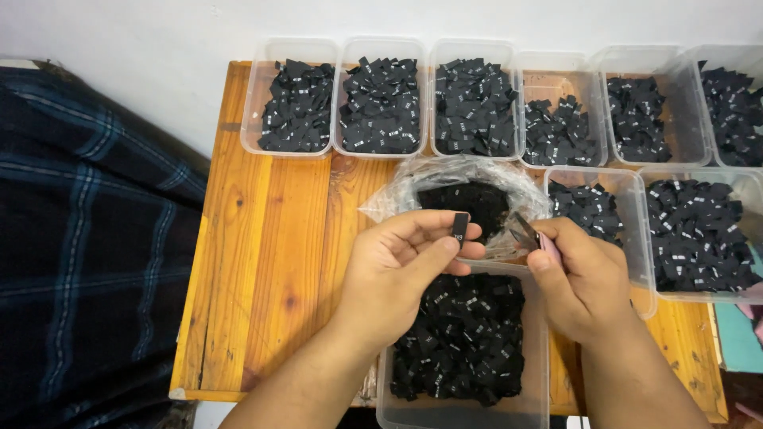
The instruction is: The person repeatedly picks small black fabric pieces from a plastic bag and trims their edges with a pink utility knife. Trimmed pieces are placed into clear plastic containers arranged on a wooden table. The person continues this cycle throughout the clip.
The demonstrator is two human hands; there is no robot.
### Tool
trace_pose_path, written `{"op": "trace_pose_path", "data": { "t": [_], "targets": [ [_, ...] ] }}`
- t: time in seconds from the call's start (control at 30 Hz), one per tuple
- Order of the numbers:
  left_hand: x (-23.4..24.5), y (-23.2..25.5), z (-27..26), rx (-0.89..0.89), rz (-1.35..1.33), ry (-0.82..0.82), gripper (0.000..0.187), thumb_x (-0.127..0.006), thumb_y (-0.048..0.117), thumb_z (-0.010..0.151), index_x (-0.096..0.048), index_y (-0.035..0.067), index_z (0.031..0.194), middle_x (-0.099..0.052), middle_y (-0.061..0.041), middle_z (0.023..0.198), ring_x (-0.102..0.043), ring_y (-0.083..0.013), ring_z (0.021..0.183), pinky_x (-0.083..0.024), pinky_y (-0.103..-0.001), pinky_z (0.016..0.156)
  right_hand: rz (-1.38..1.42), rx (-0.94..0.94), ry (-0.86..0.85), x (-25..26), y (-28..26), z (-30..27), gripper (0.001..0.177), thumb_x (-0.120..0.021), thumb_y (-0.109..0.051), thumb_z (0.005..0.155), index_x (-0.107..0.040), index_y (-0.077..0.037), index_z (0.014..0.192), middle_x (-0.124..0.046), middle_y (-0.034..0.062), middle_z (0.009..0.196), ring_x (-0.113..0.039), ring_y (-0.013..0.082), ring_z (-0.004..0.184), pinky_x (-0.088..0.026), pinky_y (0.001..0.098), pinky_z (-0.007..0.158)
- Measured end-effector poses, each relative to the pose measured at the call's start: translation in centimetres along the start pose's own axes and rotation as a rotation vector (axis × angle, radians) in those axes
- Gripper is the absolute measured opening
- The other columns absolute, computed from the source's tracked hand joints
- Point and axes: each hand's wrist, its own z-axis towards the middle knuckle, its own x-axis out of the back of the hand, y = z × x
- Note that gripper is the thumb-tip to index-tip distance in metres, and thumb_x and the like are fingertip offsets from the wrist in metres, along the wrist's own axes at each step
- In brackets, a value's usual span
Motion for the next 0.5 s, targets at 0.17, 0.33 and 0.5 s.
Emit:
{"op": "trace_pose_path", "data": {
  "t": [0.17, 0.33, 0.5],
  "targets": [
    [0.1, -0.2, -0.1, -0.069, 0.071, -0.041, 0.017, -0.068, -0.003, 0.093, -0.068, -0.003, 0.110, -0.076, -0.024, 0.107, -0.080, -0.0318, 0.093, -0.067, -0.031, 0.072, -0.009, 0.034, 0.023, -0.2, 0.5, 0.5, 0.033, -0.055, -0.033, 0.097, -0.066, -0.006, 0.111, -0.054, -0.0055, 0.073, -0.051, 0.0108, 0.064, -0.043, 0.0258, 0.065],
    [-0.6, 0.3, -0.4, -0.121, 0.161, -0.037, 0.018, -0.069, -0.003, 0.092, -0.071, -0.005, 0.110, -0.071, -0.017, 0.099, -0.081, -0.0306, 0.093, -0.070, -0.030, 0.069, -0.056, -0.024, 0.056, -0.2, 0.1, 0.8, 0.033, -0.071, -0.031, 0.088, -0.068, -0.009, 0.113, -0.067, -0.0049, 0.080, -0.060, 0.0116, 0.069, -0.049, 0.0268, 0.072],
    [-1.3, 0.7, -0.9, -0.016, 0.337, -0.023, 0.041, -0.070, -0.006, 0.089, -0.065, 0.001, 0.129, -0.071, -0.012, 0.090, -0.079, -0.0193, 0.080, -0.066, -0.026, 0.067, 0.146, 0.008, -0.113, 0.5, -1.6, 1.6, 0.016, -0.073, -0.022, 0.087, -0.072, -0.016, 0.102, -0.074, -0.0090, 0.076, -0.061, 0.0037, 0.058, -0.049, 0.0216, 0.060]
  ]
}}
